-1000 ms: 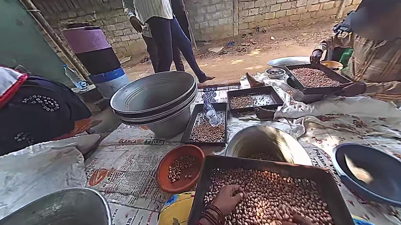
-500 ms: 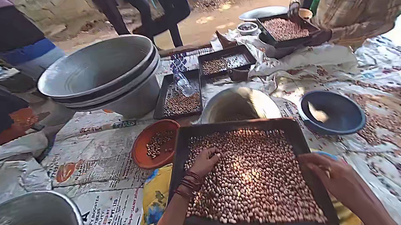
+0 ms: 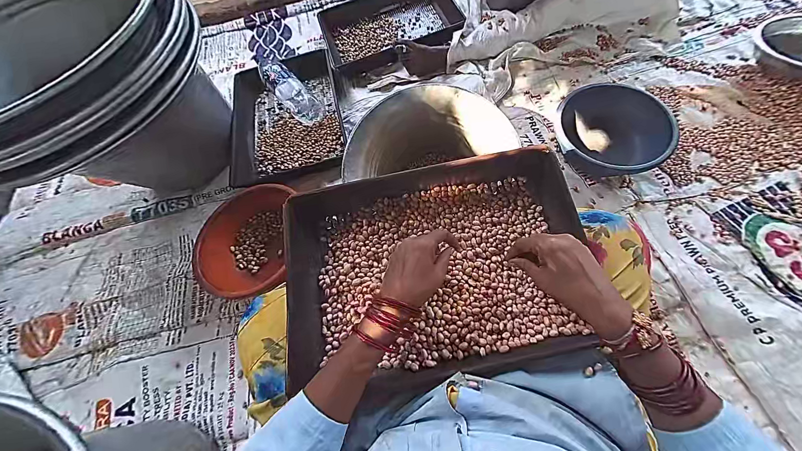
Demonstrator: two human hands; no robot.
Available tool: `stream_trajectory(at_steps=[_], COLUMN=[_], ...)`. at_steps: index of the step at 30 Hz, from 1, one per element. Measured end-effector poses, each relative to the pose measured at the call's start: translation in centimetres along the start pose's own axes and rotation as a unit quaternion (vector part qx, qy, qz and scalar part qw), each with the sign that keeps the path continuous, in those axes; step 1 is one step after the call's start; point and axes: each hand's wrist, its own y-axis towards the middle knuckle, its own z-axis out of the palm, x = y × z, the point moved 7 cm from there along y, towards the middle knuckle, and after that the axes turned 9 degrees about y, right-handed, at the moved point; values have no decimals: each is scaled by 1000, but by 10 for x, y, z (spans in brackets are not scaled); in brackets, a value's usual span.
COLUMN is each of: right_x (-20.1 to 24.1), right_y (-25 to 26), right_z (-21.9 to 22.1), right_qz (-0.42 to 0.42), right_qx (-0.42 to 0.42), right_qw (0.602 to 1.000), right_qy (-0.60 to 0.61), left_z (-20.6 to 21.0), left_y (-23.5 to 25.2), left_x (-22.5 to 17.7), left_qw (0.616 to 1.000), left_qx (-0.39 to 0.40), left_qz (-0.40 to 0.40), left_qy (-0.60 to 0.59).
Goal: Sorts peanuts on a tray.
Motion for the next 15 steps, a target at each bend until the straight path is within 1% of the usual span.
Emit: stream_trajectory(at_steps=[3, 5, 8, 11, 13, 14, 15], right_x=[1, 2, 4, 4, 3, 2, 2], right_y=[16, 25, 33, 38, 40, 40, 40], right_z=[4, 6, 14, 21, 25, 26, 27], right_qz=[6, -22, -55, -46, -45, -44, -41], right_qx=[0, -12, -19, -9, -2, 4, 9], right_qw=[1000, 999, 997, 996, 995, 995, 995], right_qy=[-26, -40, -51, -73, -87, -89, -89], left_z=[7, 14, 25, 33, 33, 28, 20], left_y=[8, 13, 18, 20, 21, 22, 23], left_x=[-22, -31, -40, -43, -40, -35, -28], left_qw=[999, 998, 994, 990, 991, 994, 998], left_qx=[13, 39, 62, 64, 69, 71, 52], left_qz=[26, 36, 43, 38, 31, 23, 12], left_qy=[29, 41, 81, 116, 107, 81, 41])
